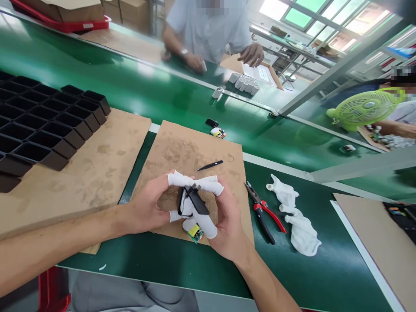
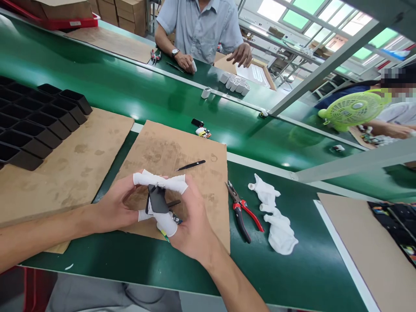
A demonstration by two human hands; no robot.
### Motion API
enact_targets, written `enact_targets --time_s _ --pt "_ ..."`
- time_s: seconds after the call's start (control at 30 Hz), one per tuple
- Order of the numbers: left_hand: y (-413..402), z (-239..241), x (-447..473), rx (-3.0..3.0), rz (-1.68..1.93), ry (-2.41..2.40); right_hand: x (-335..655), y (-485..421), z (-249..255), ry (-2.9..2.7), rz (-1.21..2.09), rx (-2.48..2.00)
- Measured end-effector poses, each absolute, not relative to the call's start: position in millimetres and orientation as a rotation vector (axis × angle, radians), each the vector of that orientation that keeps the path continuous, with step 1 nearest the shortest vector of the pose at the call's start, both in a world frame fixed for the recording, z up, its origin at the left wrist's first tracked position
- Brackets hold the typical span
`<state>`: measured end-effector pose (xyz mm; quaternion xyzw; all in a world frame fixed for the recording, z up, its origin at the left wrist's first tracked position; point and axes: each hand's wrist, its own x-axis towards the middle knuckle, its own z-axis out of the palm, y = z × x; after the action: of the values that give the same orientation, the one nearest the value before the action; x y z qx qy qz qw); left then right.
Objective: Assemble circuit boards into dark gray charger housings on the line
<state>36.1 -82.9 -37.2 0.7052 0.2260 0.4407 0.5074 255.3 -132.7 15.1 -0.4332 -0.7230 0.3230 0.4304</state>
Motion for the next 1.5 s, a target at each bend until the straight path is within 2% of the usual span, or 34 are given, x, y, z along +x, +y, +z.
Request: enact_targets --time_s 0.23,0.47,1.2,1.4,1.5 --pt "-82 -30 35 1.764 1.047 0.555 251 -132 12 -1.784 0.765 -1.105" --pt "-84 -29 37 1.753 0.996 0.605 248 -131 8 -1.676 0.889 -1.137" --pt "-84 -29 38 1.742 1.018 0.542 251 -131 6 -1.675 0.78 -1.149" --pt "-83 -34 40 1.769 1.116 0.545 252 -133 5 -1.672 0.807 -1.11" --pt "-81 -39 42 1.794 1.191 0.588 247 -133 3 -1.524 0.869 -1.228"
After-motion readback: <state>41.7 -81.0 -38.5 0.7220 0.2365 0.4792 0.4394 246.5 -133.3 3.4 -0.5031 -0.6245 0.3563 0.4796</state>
